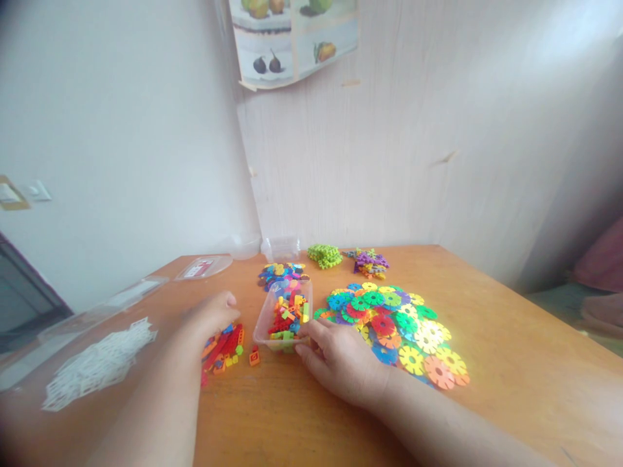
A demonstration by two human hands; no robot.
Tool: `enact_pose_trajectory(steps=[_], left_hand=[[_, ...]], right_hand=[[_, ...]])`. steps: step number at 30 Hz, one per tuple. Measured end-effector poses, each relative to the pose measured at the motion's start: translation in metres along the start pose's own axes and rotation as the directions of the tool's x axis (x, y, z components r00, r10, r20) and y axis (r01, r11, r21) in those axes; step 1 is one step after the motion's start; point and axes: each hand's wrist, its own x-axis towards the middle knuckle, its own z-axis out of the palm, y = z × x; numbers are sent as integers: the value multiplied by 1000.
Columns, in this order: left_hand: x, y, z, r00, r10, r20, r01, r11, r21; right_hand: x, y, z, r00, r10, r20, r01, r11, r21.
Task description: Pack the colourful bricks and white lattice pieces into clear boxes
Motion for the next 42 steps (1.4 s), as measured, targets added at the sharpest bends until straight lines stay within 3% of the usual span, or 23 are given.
enact_pose_trajectory(steps=[4, 7, 10, 15, 18, 20, 27, 32, 39, 42], left_hand=[[0, 4, 0, 993, 73, -96, -88, 984, -158], [-3, 11, -3, 975, 135, -174, -198, 882, -428], [-10, 20, -8, 973, 145, -179, -229, 679, -697], [-25, 35, -16, 957, 264, -118, -177, 211, -961], [-37, 44, -20, 933, 348, -88, -127, 93, -988], [-46, 51, -23, 908, 414, -65, -109, 83, -991], [-80, 74, -28, 806, 591, -2, -137, 184, -973], [-91, 84, -23, 722, 691, 32, -150, 201, -968], [-88, 85, -23, 695, 708, -121, -399, 240, -885], [-86, 85, -23, 677, 727, -117, -446, 279, -850]], right_hand=[[0, 1, 1, 1000, 0, 3, 0, 1000, 0], [0, 1, 1, 1000, 2, 9, -2, 1000, 4], [0, -1, -2, 1000, 5, 20, -5, 1000, 7], [-1, -7, -7, 999, 41, 18, -40, 999, -29], [1, -7, -5, 996, 37, -80, -40, 998, -45], [5, -6, -2, 987, 15, -160, -24, 998, -50], [18, -8, 5, 923, -47, -383, -27, 982, -186], [20, -11, 2, 901, -50, -432, -22, 987, -161], [21, -3, 3, 911, -62, -408, 29, 996, -87], [23, -1, 6, 923, -42, -383, 26, 999, -46]])
